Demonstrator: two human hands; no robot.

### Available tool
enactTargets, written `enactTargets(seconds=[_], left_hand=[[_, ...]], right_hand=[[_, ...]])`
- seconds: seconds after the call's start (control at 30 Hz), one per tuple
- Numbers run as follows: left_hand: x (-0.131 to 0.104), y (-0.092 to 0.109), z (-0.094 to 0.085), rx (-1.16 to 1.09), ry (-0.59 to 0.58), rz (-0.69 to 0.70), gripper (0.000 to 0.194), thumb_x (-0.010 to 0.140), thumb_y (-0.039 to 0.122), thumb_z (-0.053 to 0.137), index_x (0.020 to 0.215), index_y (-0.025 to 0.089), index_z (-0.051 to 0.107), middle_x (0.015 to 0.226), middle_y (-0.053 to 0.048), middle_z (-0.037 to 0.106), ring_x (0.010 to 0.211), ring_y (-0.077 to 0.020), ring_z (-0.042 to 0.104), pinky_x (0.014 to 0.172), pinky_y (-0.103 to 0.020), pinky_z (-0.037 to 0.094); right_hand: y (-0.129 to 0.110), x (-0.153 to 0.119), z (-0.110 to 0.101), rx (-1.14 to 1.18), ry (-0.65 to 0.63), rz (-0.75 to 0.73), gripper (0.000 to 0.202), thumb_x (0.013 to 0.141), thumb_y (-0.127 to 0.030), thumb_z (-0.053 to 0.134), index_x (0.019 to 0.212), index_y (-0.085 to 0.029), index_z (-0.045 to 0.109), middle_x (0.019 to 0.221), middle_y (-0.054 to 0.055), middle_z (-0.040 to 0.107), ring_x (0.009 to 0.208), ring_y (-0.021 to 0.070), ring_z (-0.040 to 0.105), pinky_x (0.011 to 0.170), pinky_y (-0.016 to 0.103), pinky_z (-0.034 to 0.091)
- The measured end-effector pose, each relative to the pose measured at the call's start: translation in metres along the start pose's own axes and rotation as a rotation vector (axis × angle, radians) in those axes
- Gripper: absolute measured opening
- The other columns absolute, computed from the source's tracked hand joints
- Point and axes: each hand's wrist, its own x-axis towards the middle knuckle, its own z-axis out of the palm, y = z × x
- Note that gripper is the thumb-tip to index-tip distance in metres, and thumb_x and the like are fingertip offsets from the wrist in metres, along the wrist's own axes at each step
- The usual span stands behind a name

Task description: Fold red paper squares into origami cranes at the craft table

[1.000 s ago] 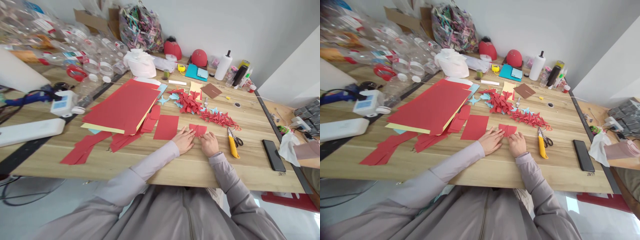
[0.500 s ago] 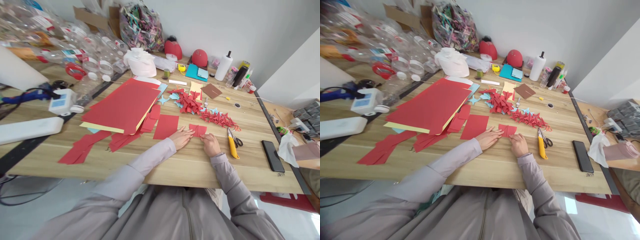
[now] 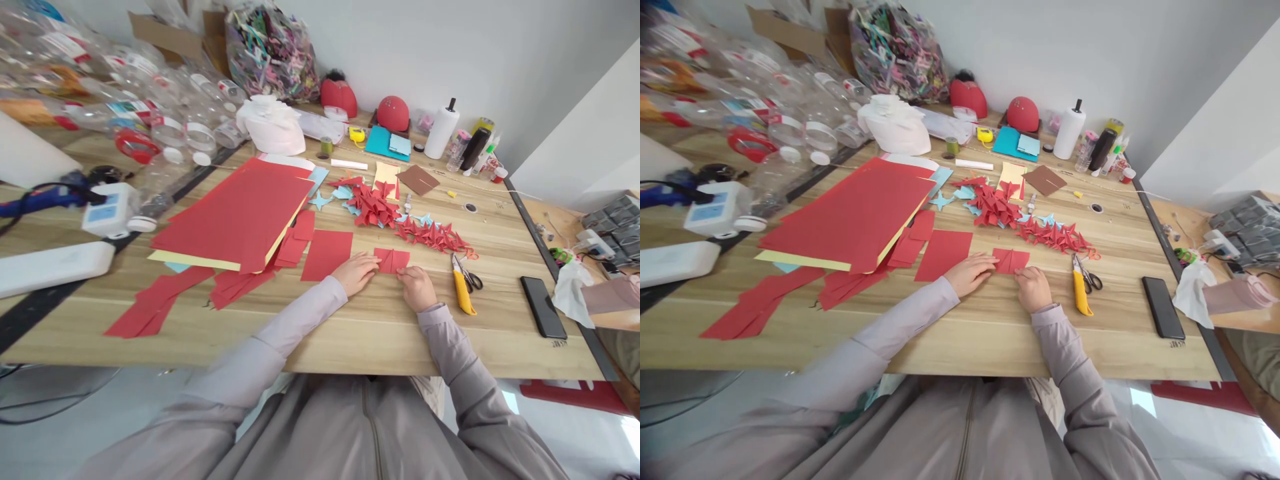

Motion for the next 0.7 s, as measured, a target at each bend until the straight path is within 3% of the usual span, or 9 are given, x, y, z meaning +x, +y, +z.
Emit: enactTargets(seconds=[0.1, 0.2, 0.37, 0.5, 0.7], left_hand=[[0.01, 0.009, 0.001, 0.077, 0.055, -0.003, 0.027, 0.088, 0.024, 0.049, 0.109, 0.016, 0.064, 0.125, -0.011, 0.061, 0.12, -0.0218, 0.054, 0.103, -0.041, 0.043], [0.017, 0.009, 0.006, 0.121, 0.047, 0.035, 0.026, 0.089, 0.022, 0.047, 0.106, 0.018, 0.066, 0.112, -0.01, 0.068, 0.108, -0.0204, 0.061, 0.096, -0.038, 0.049], [0.015, 0.006, 0.017, 0.217, 0.17, 0.13, 0.026, 0.09, 0.014, 0.044, 0.1, 0.016, 0.068, 0.103, -0.01, 0.071, 0.098, -0.0193, 0.066, 0.09, -0.035, 0.052], [0.015, 0.012, 0.016, 0.225, 0.305, 0.185, 0.024, 0.089, 0.012, 0.045, 0.093, 0.016, 0.068, 0.093, -0.008, 0.073, 0.086, -0.0178, 0.067, 0.087, -0.035, 0.052], [0.019, 0.023, 0.004, 0.288, 0.406, 0.215, 0.022, 0.09, 0.017, 0.046, 0.085, 0.016, 0.067, 0.09, -0.007, 0.072, 0.083, -0.0179, 0.065, 0.082, -0.036, 0.049]], right_hand=[[0.0, 0.0, -0.001, 0.037, 0.031, 0.026, 0.036, 0.075, 0.001, 0.045, 0.092, -0.015, 0.073, 0.101, 0.009, 0.072, 0.094, 0.0196, 0.062, 0.09, 0.034, 0.049], [-0.001, -0.002, -0.001, 0.075, 0.074, 0.02, 0.035, 0.078, -0.002, 0.044, 0.097, -0.014, 0.071, 0.101, 0.01, 0.071, 0.096, 0.019, 0.061, 0.09, 0.033, 0.049], [-0.003, 0.0, 0.0, 0.05, 0.171, 0.014, 0.027, 0.087, -0.019, 0.05, 0.11, -0.016, 0.064, 0.106, 0.011, 0.068, 0.098, 0.0212, 0.059, 0.087, 0.036, 0.048], [-0.005, 0.01, 0.001, -0.046, 0.241, -0.048, 0.018, 0.088, -0.023, 0.054, 0.098, -0.021, 0.069, 0.098, 0.008, 0.07, 0.09, 0.021, 0.058, 0.078, 0.035, 0.044], [-0.01, 0.022, -0.003, -0.108, 0.292, -0.127, 0.018, 0.09, -0.019, 0.052, 0.088, -0.021, 0.07, 0.088, 0.006, 0.071, 0.083, 0.0176, 0.057, 0.076, 0.034, 0.038]])
